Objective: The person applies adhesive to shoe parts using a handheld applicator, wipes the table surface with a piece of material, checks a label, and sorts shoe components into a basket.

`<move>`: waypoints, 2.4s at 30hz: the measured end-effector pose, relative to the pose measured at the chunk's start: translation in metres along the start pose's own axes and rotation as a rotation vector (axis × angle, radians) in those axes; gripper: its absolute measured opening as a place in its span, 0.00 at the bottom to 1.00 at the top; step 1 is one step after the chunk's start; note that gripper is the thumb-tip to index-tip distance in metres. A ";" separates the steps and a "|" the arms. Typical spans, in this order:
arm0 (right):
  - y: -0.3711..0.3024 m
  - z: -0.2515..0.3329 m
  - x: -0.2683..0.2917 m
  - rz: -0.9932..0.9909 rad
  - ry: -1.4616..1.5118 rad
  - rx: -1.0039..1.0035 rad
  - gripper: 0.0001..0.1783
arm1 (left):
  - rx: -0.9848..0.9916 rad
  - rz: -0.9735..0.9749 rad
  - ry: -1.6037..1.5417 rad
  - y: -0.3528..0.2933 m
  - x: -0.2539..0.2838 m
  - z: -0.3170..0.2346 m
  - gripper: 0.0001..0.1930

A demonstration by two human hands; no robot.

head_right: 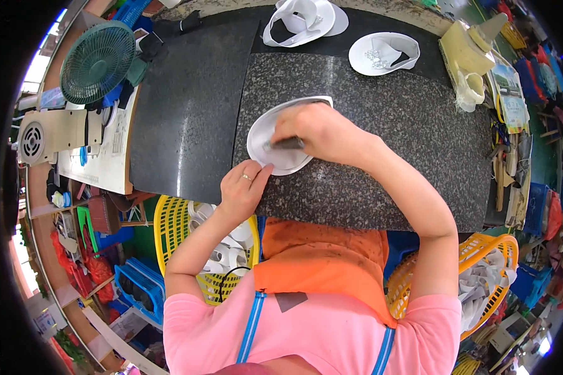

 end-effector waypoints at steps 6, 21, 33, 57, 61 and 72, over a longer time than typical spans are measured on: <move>0.006 0.020 -0.012 0.066 -0.238 0.101 0.09 | 0.012 0.017 0.037 -0.001 -0.003 0.001 0.15; 0.010 0.000 -0.010 0.012 -0.177 -0.110 0.12 | 0.017 0.018 0.031 0.002 -0.002 -0.001 0.15; -0.027 0.009 0.013 0.142 -0.071 -0.203 0.12 | -0.023 0.058 0.039 0.005 -0.002 -0.004 0.13; -0.034 0.002 -0.008 -0.367 -0.164 -0.184 0.10 | 0.927 0.165 -0.973 0.072 0.047 0.044 0.14; -0.037 -0.021 0.004 -0.402 -0.295 -0.286 0.10 | 0.756 0.181 -0.873 0.162 0.015 0.082 0.12; -0.041 -0.075 0.037 -0.506 -0.931 -0.032 0.10 | 0.425 0.405 -0.143 0.260 -0.118 0.122 0.11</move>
Point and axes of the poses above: each hand's wrist, its own y-axis towards the middle knuckle, its own x-axis out of the back of the hand, z = x × y, the point moved 4 cm from there along y, towards the middle knuckle, and after that the axes turned 10 degrees about x, right-handed, at the moved point
